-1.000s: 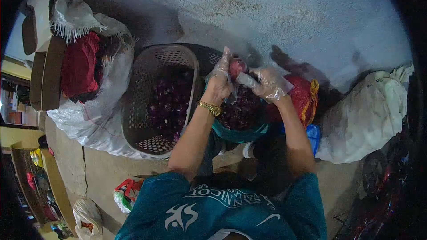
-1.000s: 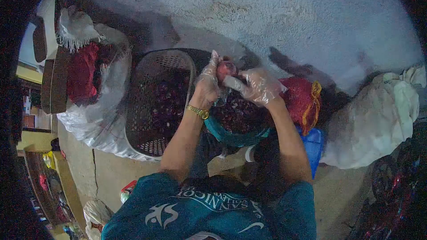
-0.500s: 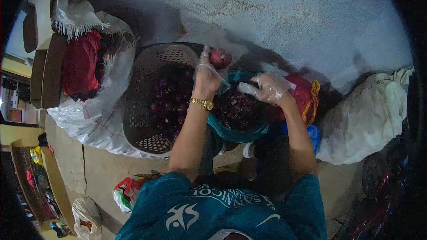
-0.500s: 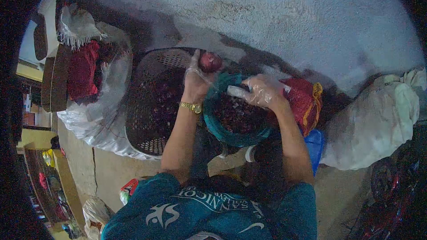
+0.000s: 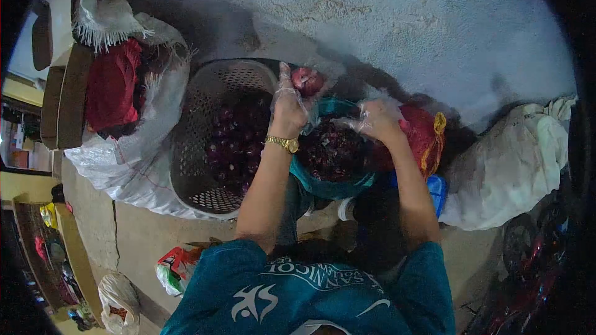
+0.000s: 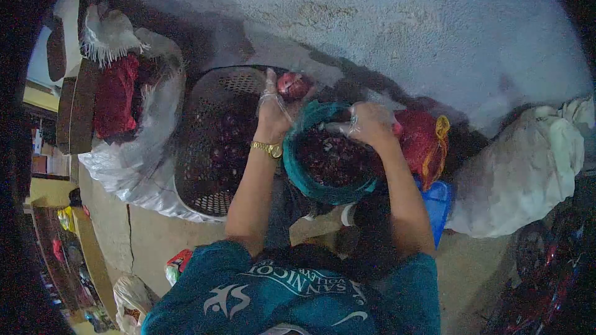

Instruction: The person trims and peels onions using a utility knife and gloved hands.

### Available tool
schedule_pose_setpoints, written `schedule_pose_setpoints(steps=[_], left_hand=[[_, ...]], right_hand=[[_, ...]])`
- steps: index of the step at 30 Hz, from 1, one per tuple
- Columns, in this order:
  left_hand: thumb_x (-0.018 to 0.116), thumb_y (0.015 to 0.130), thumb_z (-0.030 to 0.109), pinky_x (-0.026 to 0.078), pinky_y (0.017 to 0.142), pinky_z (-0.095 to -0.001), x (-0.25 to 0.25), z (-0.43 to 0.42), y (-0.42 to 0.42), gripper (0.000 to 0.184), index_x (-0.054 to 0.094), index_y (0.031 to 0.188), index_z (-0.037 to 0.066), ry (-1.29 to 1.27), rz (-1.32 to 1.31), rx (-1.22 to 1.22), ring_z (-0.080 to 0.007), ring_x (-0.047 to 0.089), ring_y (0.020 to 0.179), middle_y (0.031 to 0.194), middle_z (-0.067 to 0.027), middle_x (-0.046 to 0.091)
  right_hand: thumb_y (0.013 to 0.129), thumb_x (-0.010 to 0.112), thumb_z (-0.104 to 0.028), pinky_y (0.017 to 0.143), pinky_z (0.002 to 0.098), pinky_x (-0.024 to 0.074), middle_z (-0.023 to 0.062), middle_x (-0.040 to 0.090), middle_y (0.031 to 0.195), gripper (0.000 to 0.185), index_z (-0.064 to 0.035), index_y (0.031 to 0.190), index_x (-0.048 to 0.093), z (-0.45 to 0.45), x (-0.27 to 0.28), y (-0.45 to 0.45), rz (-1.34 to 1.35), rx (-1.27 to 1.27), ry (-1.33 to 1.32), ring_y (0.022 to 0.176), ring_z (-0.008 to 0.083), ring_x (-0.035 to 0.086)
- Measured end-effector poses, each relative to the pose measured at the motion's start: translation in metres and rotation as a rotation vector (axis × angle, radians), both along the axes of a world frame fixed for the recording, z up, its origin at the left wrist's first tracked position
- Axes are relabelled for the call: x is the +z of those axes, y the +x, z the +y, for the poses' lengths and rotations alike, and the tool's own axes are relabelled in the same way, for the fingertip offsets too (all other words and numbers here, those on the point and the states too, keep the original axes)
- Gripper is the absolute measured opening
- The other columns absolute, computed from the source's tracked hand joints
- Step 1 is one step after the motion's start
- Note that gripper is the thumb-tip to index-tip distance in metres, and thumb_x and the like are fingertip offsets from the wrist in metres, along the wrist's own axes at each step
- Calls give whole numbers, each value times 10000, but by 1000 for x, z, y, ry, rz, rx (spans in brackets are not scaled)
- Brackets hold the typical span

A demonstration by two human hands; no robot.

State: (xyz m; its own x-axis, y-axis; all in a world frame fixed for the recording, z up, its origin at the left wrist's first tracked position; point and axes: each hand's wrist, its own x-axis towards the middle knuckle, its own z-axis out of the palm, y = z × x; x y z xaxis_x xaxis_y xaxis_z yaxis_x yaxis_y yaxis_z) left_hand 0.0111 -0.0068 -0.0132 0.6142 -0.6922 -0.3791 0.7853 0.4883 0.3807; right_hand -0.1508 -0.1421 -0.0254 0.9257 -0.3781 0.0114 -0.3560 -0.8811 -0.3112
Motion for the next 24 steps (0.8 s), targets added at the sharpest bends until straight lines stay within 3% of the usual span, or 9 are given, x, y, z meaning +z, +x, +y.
schedule_pose_setpoints(steps=[3, 5, 6, 8, 11, 15, 19, 22, 24], left_hand=[[472, 902, 514, 482, 907, -515, 11, 2, -10, 516, 507, 1047, 20, -46, -91, -22, -302, 576, 958, 975, -133, 585], [468, 899, 526, 502, 874, -503, 1, -3, -7, 520, 522, 1024, 24, 2, -76, -38, -293, 594, 913, 941, -122, 593], [464, 897, 537, 521, 840, -490, 2, -5, -8, 525, 537, 1002, 28, 49, -59, -52, -284, 613, 868, 906, -112, 602], [450, 896, 553, 525, 828, -456, 5, -4, -13, 550, 528, 1039, 28, 101, -100, -152, -270, 611, 859, 962, -122, 604], [434, 889, 587, 528, 778, -392, 7, -7, -21, 567, 552, 1021, 49, 220, -194, -293, -238, 614, 812, 966, -112, 621], [433, 871, 624, 519, 701, -341, 5, -10, -24, 578, 609, 914, 75, 208, -314, -360, -202, 615, 745, 868, -75, 642], [453, 863, 619, 528, 708, -339, 16, -9, -30, 586, 609, 952, 61, 319, -215, -334, -193, 622, 737, 864, -70, 646], [459, 861, 614, 540, 713, -341, 19, -8, -29, 596, 610, 996, 53, 180, -232, -401, -190, 632, 760, 879, -68, 648], [492, 836, 634, 511, 610, -316, 30, -7, -35, 571, 611, 846, 76, 205, -218, -365, -166, 610, 669, 784, -56, 635]], right_hand=[[685, 613, -684, 729, 449, 492, 190, 652, 808, 674, -44, 882, 688, 4, 26, 5, 135, -88, -28, 815, 363, 629], [657, 588, -737, 685, 451, 495, 203, 650, 800, 716, -52, 850, 660, 6, 34, 5, -168, -157, -80, 765, 369, 637], [657, 588, -737, 685, 451, 495, 203, 650, 800, 716, -52, 850, 660, 9, 38, 5, -168, -157, -82, 765, 369, 637], [630, 613, -742, 655, 447, 497, 198, 652, 782, 727, -49, 849, 653, 18, 46, 5, -382, -106, -147, 724, 371, 639], [605, 647, -730, 658, 441, 501, 195, 656, 788, 732, -51, 875, 654, 27, 71, 7, -210, -93, 26, 733, 365, 642], [584, 678, -714, 653, 438, 503, 186, 656, 768, 725, -59, 893, 656, 19, 52, 7, -311, -74, 55, 729, 354, 644], [577, 685, -711, 640, 434, 503, 179, 655, 750, 728, -82, 945, 671, 17, 48, 6, -368, -63, 19, 719, 351, 645], [574, 679, -722, 642, 435, 503, 182, 654, 739, 747, -88, 970, 674, 21, 59, 6, -324, -64, 80, 713, 359, 643], [571, 672, -732, 646, 436, 504, 183, 654, 735, 760, -91, 979, 675, 22, 60, 6, -284, -80, 113, 711, 363, 642]])
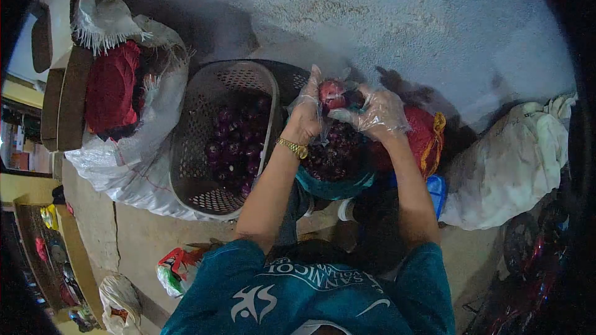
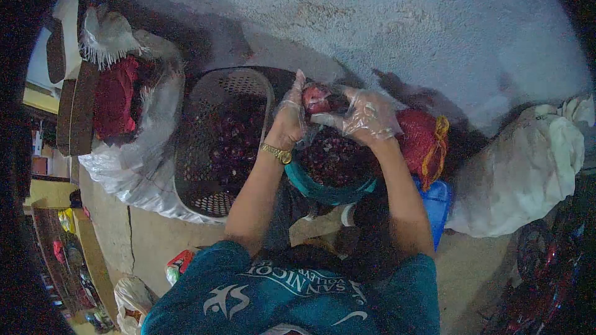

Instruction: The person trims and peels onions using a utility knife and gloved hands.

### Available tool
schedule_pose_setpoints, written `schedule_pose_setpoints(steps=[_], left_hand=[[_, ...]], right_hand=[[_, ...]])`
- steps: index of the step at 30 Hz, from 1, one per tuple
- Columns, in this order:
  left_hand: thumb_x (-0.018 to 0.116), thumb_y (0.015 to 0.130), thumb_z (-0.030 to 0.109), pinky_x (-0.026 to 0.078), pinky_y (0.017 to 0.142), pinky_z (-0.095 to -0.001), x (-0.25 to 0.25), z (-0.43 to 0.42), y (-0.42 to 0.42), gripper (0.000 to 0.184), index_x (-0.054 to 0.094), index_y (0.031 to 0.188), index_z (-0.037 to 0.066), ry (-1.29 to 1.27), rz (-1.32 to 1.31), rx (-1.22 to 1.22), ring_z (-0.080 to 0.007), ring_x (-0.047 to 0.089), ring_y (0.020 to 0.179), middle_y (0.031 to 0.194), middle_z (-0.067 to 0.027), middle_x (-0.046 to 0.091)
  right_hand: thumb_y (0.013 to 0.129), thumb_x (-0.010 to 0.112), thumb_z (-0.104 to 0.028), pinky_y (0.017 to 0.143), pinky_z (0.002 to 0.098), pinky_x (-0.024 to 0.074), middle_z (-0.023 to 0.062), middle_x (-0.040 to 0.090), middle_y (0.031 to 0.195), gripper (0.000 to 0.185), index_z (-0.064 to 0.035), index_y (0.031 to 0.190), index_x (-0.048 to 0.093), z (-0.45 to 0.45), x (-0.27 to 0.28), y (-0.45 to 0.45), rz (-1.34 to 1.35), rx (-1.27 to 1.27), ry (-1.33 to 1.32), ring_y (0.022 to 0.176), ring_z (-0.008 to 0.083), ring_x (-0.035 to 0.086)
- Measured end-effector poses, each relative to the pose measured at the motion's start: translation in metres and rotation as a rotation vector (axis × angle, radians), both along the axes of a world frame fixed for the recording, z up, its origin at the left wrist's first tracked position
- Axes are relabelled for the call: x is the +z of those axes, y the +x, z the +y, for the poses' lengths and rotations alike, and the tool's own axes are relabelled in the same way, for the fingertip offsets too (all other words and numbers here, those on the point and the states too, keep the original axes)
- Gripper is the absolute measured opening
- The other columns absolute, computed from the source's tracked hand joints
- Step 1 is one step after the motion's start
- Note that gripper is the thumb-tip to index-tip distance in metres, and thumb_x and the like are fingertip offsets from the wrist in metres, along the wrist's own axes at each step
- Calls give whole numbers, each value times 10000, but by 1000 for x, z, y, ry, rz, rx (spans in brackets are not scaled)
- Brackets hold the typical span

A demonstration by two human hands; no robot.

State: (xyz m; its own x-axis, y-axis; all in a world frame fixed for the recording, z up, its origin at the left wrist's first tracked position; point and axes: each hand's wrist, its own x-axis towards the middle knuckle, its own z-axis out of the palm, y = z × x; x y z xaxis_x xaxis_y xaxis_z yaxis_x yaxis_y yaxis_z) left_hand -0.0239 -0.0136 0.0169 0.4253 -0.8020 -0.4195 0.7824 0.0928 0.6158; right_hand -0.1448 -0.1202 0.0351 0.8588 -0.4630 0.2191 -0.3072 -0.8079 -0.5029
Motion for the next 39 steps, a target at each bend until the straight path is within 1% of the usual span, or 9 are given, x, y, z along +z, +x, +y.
schedule_pose_setpoints(steps=[3, 9, 11, 14, 24, 26, 31, 33, 39], left_hand=[[428, 875, 611, 550, 691, -326, -11, -1, 5, 621, 616, 1013, 36, 11, -39, -20, -191, 641, 764, 901, -83, 657], [423, 879, 608, 554, 674, -329, -16, -4, 7, 626, 616, 1007, 26, 43, -22, -19, -198, 641, 723, 893, -94, 663], [426, 879, 607, 551, 683, -330, -21, -3, 9, 619, 619, 989, 28, 13, -6, -25, -194, 637, 727, 881, -90, 660], [432, 876, 609, 540, 706, -335, -4, -1, 2, 611, 621, 952, 33, -12, 15, -20, -188, 627, 737, 844, -78, 651], [449, 836, 667, 517, 700, -357, -28, -6, 15, 666, 602, 997, 40, 11, -30, 64, -216, 620, 767, 908, -95, 654], [441, 846, 657, 522, 700, -374, -24, 2, 19, 655, 599, 995, 38, -2, -7, 44, -230, 622, 774, 922, -107, 650], [404, 882, 617, 538, 717, -416, -21, 2, 22, 617, 593, 983, 39, -38, 79, 198, -258, 622, 792, 949, -130, 637], [423, 877, 609, 506, 801, -514, -37, 3, 31, 607, 549, 1042, 39, -33, 27, 271, -336, 601, 945, 1024, -155, 609], [357, 942, 527, 501, 859, -469, -36, 8, 29, 530, 537, 1020, 34, -138, 142, 337, -293, 588, 945, 1001, -144, 604]], right_hand=[[570, 650, -756, 657, 433, 504, 184, 654, 732, 783, -93, 986, 675, -1, -7, 1, 8, -14, 23, 716, 360, 646], [590, 625, -769, 672, 429, 504, 196, 662, 761, 819, -51, 980, 678, -7, -20, 4, 68, 22, 184, 733, 358, 652], [673, 728, -552, 618, 389, 474, 195, 663, 789, 547, -60, 912, 693, -7, -26, 3, -10, 33, 139, 686, 367, 629], [706, 713, -532, 604, 397, 468, 216, 647, 753, 511, -56, 893, 693, -4, -18, 4, 41, 28, 80, 664, 382, 617], [768, 567, -635, 634, 451, 469, 237, 619, 720, 598, -58, 869, 690, -1, -14, 0, 184, 168, 77, 698, 412, 606], [772, 448, -728, 682, 463, 485, 213, 633, 732, 707, -59, 778, 678, 5, -6, 0, 313, 208, -31, 746, 408, 618], [774, 471, -704, 700, 468, 493, 211, 645, 765, 687, -51, 778, 684, -4, -38, 4, 539, 315, -134, 767, 387, 628], [774, 488, -691, 694, 473, 491, 207, 647, 761, 676, -44, 787, 683, -6, -46, 3, 570, 301, -171, 757, 384, 627], [788, 500, -656, 758, 459, 501, 200, 660, 863, 648, -36, 805, 689, -7, -72, 2, 595, 138, -161, 842, 368, 639]])
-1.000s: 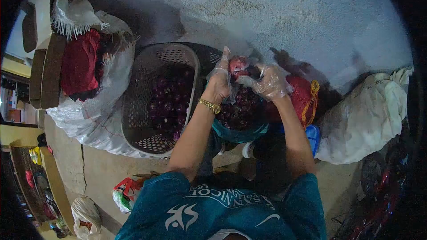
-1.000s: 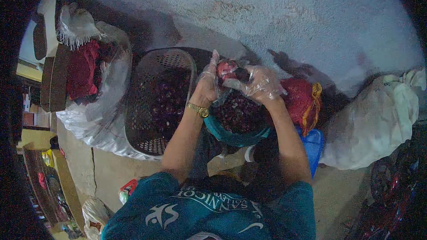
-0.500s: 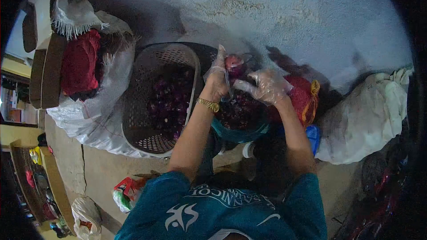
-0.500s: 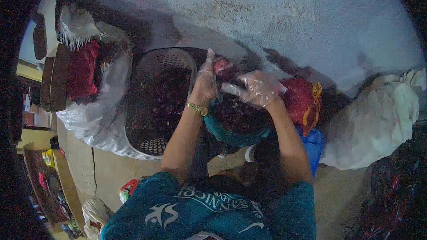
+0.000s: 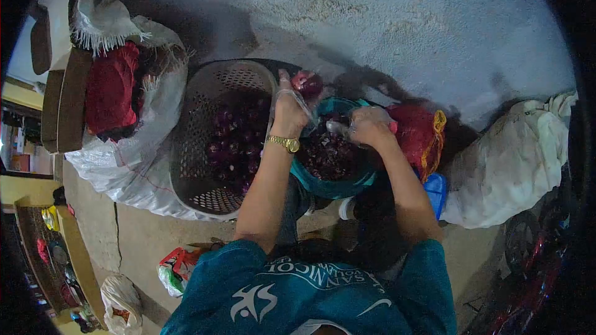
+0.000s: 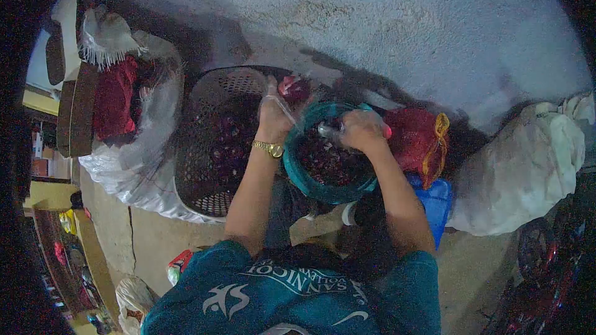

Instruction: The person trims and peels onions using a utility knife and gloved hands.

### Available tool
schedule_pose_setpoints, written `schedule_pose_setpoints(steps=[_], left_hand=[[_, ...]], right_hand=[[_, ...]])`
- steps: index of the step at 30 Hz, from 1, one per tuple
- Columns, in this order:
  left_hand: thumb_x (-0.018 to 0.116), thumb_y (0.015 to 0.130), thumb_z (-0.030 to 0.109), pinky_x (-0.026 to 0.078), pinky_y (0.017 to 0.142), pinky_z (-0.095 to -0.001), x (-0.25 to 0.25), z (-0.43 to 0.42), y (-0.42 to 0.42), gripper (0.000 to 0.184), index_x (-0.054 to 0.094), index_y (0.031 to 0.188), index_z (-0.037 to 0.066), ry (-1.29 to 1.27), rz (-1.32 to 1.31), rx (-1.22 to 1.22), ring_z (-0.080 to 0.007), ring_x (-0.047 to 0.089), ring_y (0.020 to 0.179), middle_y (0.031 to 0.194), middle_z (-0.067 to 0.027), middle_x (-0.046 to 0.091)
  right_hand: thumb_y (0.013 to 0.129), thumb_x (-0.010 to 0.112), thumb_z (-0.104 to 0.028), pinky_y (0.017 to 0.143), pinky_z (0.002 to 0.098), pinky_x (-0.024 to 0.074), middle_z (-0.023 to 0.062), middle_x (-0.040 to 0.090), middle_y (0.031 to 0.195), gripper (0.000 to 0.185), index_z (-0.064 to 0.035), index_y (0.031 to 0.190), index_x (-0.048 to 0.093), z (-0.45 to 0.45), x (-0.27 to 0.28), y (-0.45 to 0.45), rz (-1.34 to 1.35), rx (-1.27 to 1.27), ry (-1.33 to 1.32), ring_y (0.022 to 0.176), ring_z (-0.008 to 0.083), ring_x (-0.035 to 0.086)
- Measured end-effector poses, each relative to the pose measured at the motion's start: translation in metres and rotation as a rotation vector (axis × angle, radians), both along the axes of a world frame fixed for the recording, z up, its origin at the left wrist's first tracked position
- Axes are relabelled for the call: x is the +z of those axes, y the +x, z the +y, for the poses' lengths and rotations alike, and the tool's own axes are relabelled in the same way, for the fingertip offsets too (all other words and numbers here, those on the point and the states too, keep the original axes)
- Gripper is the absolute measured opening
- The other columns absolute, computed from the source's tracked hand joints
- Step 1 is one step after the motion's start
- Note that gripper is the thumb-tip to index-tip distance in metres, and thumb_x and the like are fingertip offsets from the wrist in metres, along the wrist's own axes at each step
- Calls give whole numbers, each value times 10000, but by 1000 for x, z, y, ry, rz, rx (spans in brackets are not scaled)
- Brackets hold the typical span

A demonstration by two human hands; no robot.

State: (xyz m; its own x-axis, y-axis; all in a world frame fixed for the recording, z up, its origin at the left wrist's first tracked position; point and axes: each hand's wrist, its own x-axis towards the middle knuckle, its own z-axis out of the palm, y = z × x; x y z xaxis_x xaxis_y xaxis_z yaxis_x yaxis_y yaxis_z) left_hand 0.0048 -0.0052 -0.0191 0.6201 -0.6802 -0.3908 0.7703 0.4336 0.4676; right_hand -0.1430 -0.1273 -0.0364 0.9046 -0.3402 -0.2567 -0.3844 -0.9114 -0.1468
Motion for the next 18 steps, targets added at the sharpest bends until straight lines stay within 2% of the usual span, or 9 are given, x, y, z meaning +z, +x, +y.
schedule_pose_setpoints(steps=[1, 3, 7, 9, 11, 13, 15, 18], left_hand=[[357, 942, 527, 501, 859, -469, 0, 1, 0, 530, 537, 1020, 34, 0, 0, 0, -293, 588, 945, 1001, -144, 604], [390, 965, 352, 441, 932, -511, -3, 3, 2, 373, 525, 1066, 19, -71, 43, -9, -341, 551, 1043, 1056, -156, 595], [419, 941, 257, 429, 952, -509, -4, 0, 6, 292, 528, 1046, 8, -161, 124, 45, -340, 551, 1039, 1054, -161, 591], [419, 926, 205, 421, 964, -515, 4, 2, 6, 251, 529, 1027, 3, -264, 198, -15, -343, 548, 1036, 1047, -159, 589], [425, 928, 214, 414, 974, -520, 7, 0, 4, 265, 527, 1041, -2, -268, 170, 4, -343, 543, 1048, 1057, -163, 587], [431, 929, 223, 407, 983, -525, 16, -1, -1, 279, 525, 1056, -7, -274, 141, 26, -343, 539, 1059, 1066, -168, 585], [396, 956, 324, 418, 962, -522, 28, 0, -9, 370, 509, 1100, 3, -200, 168, -54, -321, 543, 1061, 1098, -150, 579], [387, 959, 342, 434, 952, -505, 14, -2, -5, 383, 503, 1122, 17, -229, 151, -85, -317, 549, 1057, 1106, -148, 578]], right_hand=[[799, 491, -645, 760, 456, 500, 198, 660, 872, 636, -41, 822, 688, 0, -2, 0, -14, -31, 1, 847, 364, 639], [810, 482, -635, 762, 454, 499, 195, 660, 881, 625, -45, 839, 687, -1, -11, 0, -27, -61, 3, 852, 360, 640], [811, 500, -611, 759, 454, 499, 188, 660, 893, 595, -47, 873, 677, -9, -18, -2, -72, -119, -55, 858, 356, 639], [799, 514, -618, 760, 455, 497, 186, 659, 894, 602, -42, 877, 674, -12, -12, -5, -100, -122, -63, 863, 358, 637], [722, 597, -647, 683, 471, 501, 207, 651, 776, 634, -20, 772, 680, -13, -5, -6, -160, -125, -20, 749, 377, 640], [691, 624, -656, 689, 464, 502, 206, 653, 784, 635, -30, 778, 681, -7, 20, -7, -162, -165, 21, 760, 378, 639], [660, 650, -665, 696, 456, 502, 205, 654, 791, 639, -39, 785, 683, -8, 33, -5, -162, -204, 63, 771, 379, 639], [649, 642, -691, 718, 452, 498, 214, 654, 827, 690, -35, 857, 675, -15, 42, -1, -179, -248, 85, 806, 395, 630]])
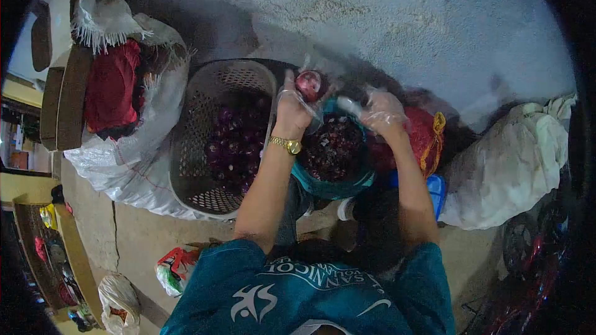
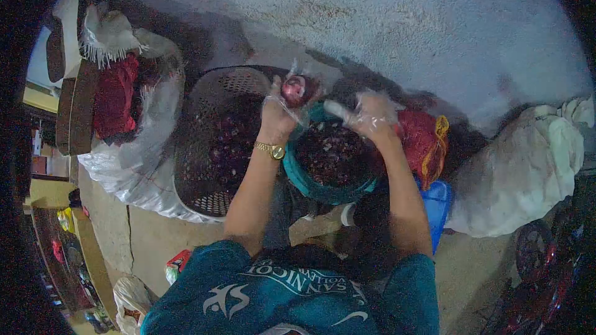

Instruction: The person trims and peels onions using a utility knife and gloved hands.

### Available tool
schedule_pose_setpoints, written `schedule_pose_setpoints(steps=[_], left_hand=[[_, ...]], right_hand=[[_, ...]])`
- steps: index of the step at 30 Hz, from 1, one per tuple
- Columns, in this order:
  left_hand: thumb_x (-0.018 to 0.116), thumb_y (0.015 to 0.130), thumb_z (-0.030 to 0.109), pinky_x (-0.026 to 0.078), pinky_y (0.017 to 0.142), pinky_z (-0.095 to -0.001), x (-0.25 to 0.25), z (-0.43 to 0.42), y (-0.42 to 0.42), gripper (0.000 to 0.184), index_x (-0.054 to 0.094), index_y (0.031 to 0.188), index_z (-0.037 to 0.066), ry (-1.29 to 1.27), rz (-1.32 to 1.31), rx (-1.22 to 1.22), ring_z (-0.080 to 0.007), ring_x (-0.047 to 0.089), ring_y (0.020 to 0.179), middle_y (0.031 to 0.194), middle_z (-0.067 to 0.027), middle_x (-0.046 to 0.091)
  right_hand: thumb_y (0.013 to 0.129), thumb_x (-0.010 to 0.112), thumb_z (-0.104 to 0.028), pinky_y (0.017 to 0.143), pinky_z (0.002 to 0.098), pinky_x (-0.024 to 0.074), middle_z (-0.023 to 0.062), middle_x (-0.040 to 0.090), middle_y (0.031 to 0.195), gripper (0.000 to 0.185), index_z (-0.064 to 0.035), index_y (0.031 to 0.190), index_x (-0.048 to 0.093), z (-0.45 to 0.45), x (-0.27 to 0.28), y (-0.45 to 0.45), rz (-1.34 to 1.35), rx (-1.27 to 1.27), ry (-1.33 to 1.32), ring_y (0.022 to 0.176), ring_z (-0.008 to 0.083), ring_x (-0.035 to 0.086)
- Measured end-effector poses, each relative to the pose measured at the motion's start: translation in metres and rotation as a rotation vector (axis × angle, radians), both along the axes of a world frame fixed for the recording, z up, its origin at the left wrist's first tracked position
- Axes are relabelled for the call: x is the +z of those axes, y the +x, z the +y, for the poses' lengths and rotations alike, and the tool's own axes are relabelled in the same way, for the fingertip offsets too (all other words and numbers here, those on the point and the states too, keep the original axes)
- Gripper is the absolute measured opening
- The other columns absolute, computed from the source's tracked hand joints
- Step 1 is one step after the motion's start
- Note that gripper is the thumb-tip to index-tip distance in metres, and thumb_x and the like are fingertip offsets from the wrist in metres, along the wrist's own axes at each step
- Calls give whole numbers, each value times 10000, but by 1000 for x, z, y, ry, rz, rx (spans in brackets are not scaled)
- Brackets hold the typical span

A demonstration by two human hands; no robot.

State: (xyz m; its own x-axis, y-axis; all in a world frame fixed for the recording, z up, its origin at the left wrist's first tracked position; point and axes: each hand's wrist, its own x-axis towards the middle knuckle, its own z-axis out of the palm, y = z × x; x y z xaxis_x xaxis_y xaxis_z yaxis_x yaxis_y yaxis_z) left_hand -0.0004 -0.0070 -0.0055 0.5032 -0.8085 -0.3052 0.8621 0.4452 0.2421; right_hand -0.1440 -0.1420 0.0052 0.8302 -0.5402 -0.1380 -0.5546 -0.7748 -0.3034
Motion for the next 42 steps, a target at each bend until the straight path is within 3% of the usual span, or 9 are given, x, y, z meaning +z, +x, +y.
schedule_pose_setpoints(steps=[2, 5, 9, 10, 16, 19, 23, 31, 42], left_hand=[[393, 957, 343, 448, 938, -483, -6, -3, 1, 377, 508, 1119, 22, 55, -26, 39, -308, 555, 1044, 1101, -141, 582], [413, 949, 347, 477, 900, -436, -17, -5, -1, 363, 523, 1103, 38, 100, -117, 59, -287, 570, 1013, 1088, -126, 590], [452, 935, 361, 505, 826, -369, -28, -8, -6, 348, 550, 1070, 55, -55, -16, -123, -253, 594, 952, 1063, -112, 600], [465, 933, 358, 513, 788, -348, -12, -8, -14, 328, 561, 1059, 71, 96, 4, -106, -236, 604, 908, 1028, -101, 611], [486, 932, 332, 531, 699, -316, 8, -11, -30, 289, 567, 1035, 75, 165, -108, -20, -209, 616, 847, 965, -80, 627], [497, 926, 326, 520, 797, -370, -12, -9, -23, 309, 563, 1046, 49, 44, -191, -54, -218, 612, 887, 968, -84, 627], [478, 929, 302, 517, 779, -374, -27, -13, -20, 286, 562, 1031, 49, 96, -20, -37, -225, 614, 868, 968, -92, 628], [438, 910, 540, 511, 708, -364, -24, -13, -19, 524, 577, 987, 41, 102, 34, -160, -243, 590, 753, 903, -106, 622], [432, 911, 537, 517, 714, -364, -27, -8, -13, 522, 597, 987, 47, -18, 6, -232, -219, 597, 769, 871, -89, 631]], right_hand=[[643, 644, -703, 721, 453, 490, 217, 653, 866, 735, -28, 932, 659, 7, 9, 3, -357, -135, 45, 832, 408, 620], [647, 635, -711, 711, 465, 491, 246, 646, 811, 783, 24, 918, 652, 17, -5, 9, -546, -79, -151, 807, 397, 634], [647, 658, -687, 656, 448, 494, 224, 648, 778, 734, 4, 895, 649, 29, 23, 11, -482, 24, 29, 755, 385, 638], [640, 671, -679, 636, 439, 490, 212, 645, 753, 724, 4, 879, 646, 29, 19, 11, -510, 31, 18, 727, 375, 637], [626, 682, -679, 607, 427, 485, 184, 626, 688, 714, -2, 847, 641, 24, 15, 10, -446, 18, 51, 661, 353, 626], [619, 707, -649, 634, 423, 492, 176, 649, 749, 692, -30, 921, 653, 20, 4, 10, -494, 33, 23, 704, 358, 636], [607, 738, -609, 662, 423, 502, 179, 671, 812, 683, -48, 989, 664, 27, 30, 9, -327, 2, 67, 753, 368, 646], [591, 690, -683, 638, 440, 499, 207, 654, 778, 739, -63, 994, 668, 27, 31, 7, -361, 46, 5, 728, 373, 640], [614, 673, -686, 649, 430, 497, 145, 669, 779, 670, -158, 1027, 675, 25, 29, 7, -310, 41, 67, 722, 346, 644]])
